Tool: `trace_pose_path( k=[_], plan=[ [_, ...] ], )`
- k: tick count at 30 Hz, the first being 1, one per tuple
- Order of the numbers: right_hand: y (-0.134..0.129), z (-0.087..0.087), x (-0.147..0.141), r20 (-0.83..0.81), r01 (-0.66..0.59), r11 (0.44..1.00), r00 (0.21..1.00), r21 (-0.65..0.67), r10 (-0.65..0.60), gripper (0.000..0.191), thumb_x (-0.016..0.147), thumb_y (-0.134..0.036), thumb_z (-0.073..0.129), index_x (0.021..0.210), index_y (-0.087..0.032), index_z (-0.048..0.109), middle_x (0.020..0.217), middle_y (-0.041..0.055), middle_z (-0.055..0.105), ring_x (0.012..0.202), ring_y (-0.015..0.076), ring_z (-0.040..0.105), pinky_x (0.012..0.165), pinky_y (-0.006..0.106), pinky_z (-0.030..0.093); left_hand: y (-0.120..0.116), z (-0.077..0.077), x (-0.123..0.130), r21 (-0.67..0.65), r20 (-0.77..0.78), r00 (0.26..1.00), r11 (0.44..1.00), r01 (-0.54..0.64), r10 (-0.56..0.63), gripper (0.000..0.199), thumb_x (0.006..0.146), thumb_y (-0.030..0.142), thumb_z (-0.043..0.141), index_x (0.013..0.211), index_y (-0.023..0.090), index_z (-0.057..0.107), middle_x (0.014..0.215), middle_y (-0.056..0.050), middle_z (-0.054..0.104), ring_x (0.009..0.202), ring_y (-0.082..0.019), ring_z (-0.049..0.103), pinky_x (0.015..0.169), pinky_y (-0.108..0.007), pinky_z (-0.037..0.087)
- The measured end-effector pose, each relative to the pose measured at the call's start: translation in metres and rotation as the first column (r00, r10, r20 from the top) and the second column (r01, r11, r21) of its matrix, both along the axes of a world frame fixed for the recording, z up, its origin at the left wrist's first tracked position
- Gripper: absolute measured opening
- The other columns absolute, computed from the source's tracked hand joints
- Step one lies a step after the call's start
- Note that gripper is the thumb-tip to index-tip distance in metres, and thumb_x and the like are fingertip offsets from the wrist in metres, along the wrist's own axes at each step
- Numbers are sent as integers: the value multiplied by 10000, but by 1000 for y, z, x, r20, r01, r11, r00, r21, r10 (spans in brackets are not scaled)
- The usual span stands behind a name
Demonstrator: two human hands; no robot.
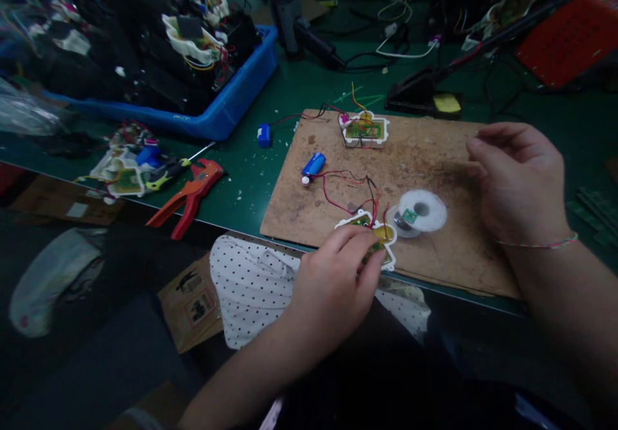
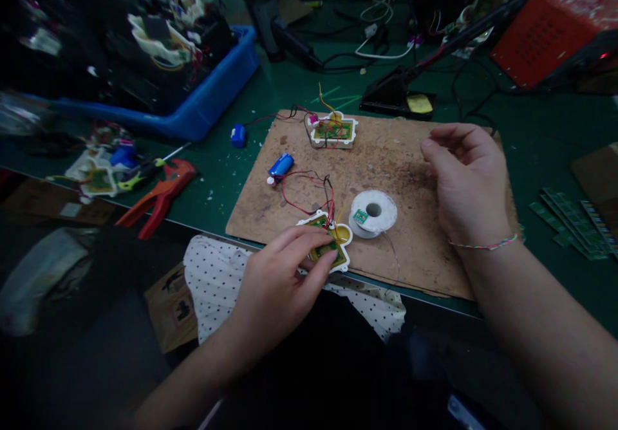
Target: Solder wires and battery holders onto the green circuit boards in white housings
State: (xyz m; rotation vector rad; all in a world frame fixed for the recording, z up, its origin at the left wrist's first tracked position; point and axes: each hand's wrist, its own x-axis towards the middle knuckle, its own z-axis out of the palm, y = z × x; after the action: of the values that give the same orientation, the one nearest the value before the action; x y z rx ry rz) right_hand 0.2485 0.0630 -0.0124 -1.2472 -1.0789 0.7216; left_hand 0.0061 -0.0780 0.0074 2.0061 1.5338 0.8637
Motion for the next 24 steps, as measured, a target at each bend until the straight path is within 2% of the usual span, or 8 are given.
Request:
trace_pose_path(
  k=[7, 15, 24],
  plan=[
    [0, -1, -2, 19, -17, 1000, 1000, -10, 17, 239, 676, -196, 786, 898, -202, 698, 838, -14, 630, 720, 102, 573, 553, 236, 394, 6, -1, 2, 2, 59, 998, 1000, -15, 15, 137, 971, 261, 656, 1074, 212, 732, 1100, -50, 763, 951, -181, 722, 769, -305, 598],
    [-2, 0, 1, 24, -11, 1000, 1000, 0, 11, 228, 682, -191, 791, 892, -214, 706, 839, -12, 641, 730, 102, 582, 536, 216, 393, 15, -5, 5, 18, 87, 996, 999, -31, 29, 114, 963, 245, 661, 1015, 223, 759, 1056, -28, 783, 873, -171, 725, 755, -319, 569],
    [-2, -1, 1, 25, -32, 999, 999, 18, 31, 230, 701, -186, 794, 916, -197, 714, 854, -10, 645, 718, 90, 578, 553, 223, 397, 16, -5, 4, -33, 151, 988, 999, -30, 35, 81, 927, 223, 701, 980, 221, 763, 997, 4, 778, 740, -118, 682, 734, -291, 560]
  ],
)
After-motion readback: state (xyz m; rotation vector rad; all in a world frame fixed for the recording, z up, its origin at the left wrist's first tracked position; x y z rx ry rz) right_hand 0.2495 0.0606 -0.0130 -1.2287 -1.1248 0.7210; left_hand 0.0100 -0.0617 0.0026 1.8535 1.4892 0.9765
